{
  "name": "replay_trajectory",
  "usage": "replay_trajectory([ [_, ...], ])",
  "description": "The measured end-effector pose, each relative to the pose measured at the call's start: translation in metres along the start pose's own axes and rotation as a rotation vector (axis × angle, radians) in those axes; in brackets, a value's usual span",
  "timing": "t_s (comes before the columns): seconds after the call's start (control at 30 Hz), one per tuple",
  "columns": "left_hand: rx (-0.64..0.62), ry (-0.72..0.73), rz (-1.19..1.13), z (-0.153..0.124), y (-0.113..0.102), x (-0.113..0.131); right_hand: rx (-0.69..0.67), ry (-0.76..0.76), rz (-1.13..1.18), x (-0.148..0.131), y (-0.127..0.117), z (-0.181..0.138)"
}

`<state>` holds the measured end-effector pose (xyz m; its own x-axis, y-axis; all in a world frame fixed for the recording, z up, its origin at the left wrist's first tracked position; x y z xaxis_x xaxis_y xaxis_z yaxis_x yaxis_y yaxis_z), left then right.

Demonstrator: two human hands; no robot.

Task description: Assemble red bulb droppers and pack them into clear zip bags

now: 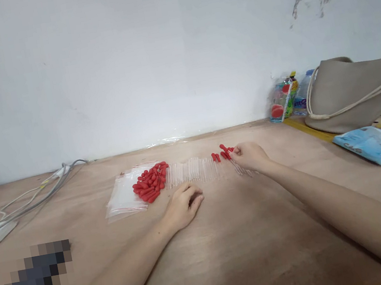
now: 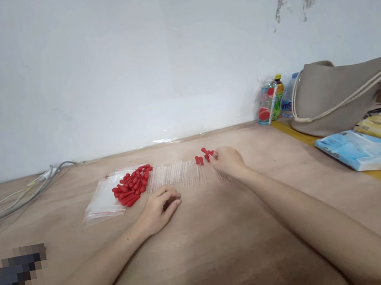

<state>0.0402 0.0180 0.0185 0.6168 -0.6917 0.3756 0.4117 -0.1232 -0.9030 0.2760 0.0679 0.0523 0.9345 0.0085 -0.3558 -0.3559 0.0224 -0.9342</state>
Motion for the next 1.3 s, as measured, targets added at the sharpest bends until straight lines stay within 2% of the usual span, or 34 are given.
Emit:
replay_trajectory([
  [0.1, 0.000, -0.004, -0.003, 0.000, -0.001, 0.000, 0.038, 0.107, -0.082, -0.003, 0.004, 0.013],
  [0.33, -0.005, 0.010, 0.008, 0.001, -0.002, 0.001, -0.007, 0.154, -0.192, -0.012, 0.025, 0.024],
  [0.57, 0.007, 0.014, 0.011, 0.001, -0.002, 0.002, -0.047, 0.128, -0.211, -0.012, 0.030, 0.027],
  [0.87, 0.003, 0.017, 0.015, 0.001, -0.002, 0.002, 0.051, -0.010, -0.110, -0.020, 0.031, 0.017],
  [1.1, 0.003, 0.024, 0.016, 0.001, -0.001, 0.002, 0.051, -0.024, -0.061, -0.019, 0.029, 0.012],
  [1.3, 0.003, 0.024, 0.000, 0.001, -0.001, 0.001, -0.036, -0.013, -0.128, -0.028, 0.032, 0.011],
])
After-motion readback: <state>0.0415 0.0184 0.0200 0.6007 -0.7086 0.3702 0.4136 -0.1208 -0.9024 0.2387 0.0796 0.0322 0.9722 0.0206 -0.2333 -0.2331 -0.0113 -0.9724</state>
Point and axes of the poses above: each hand's wrist, its own z-axis towards the middle knuckle, its own y-axis out of the palm, x = y × z, the point moved 3 cm from there along z, towards the middle knuckle, and after that the axes turned 13 degrees about -x, right-handed, at the moved point
